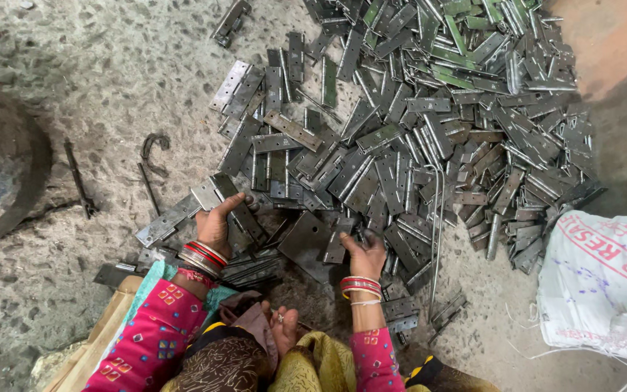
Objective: The person sits on the floor and assembles metal hinges by inserting pins into hinge plates using a metal rod. She repeatedly picks up hinge plates and pins, aligns them, and pushes the pins through the plates to form complete hinges.
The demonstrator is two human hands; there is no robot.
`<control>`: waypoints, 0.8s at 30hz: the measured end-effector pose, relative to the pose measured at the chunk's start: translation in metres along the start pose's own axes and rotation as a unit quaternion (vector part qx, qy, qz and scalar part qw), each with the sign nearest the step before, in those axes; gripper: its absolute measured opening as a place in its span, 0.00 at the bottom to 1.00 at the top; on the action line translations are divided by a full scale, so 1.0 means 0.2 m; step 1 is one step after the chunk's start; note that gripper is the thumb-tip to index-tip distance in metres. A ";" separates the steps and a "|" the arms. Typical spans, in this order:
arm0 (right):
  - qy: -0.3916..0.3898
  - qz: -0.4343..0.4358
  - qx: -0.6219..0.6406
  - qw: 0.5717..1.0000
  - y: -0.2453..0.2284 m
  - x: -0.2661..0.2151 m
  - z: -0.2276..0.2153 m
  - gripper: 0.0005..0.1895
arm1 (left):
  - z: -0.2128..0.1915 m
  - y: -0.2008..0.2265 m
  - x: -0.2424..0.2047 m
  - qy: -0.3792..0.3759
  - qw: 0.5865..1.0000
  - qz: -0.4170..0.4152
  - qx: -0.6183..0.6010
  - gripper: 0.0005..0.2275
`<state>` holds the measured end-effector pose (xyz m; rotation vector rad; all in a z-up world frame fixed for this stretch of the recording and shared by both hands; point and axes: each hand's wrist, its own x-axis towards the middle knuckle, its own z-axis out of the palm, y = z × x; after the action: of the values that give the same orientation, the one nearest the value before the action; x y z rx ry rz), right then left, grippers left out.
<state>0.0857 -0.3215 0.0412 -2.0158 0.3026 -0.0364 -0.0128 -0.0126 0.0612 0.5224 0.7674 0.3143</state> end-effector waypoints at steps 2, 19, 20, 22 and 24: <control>-0.055 0.001 0.057 0.997 -0.06 -0.03 -0.02 0.27 | 0.01 0.00 0.00 0.018 1.000 -0.014 0.007 0.15; -0.129 -0.377 -0.435 0.807 -0.48 -0.51 0.09 0.30 | 0.00 0.01 0.01 0.011 0.999 0.030 -0.004 0.15; -0.139 -0.367 -0.434 0.811 -0.44 -0.52 0.09 0.28 | -0.02 0.00 0.00 0.017 1.000 0.015 0.003 0.14; -0.144 -0.358 -0.414 0.825 -0.39 -0.50 0.10 0.28 | 0.00 0.01 0.00 0.019 1.000 -0.008 0.018 0.14; -0.143 -0.352 -0.383 0.842 -0.36 -0.49 0.10 0.32 | 0.01 0.02 0.00 0.017 0.999 -0.026 0.013 0.13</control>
<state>0.0089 -0.2509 0.1072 -2.7774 -0.7513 -0.0829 -0.0118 -0.0104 0.0648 0.5215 0.8171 0.2653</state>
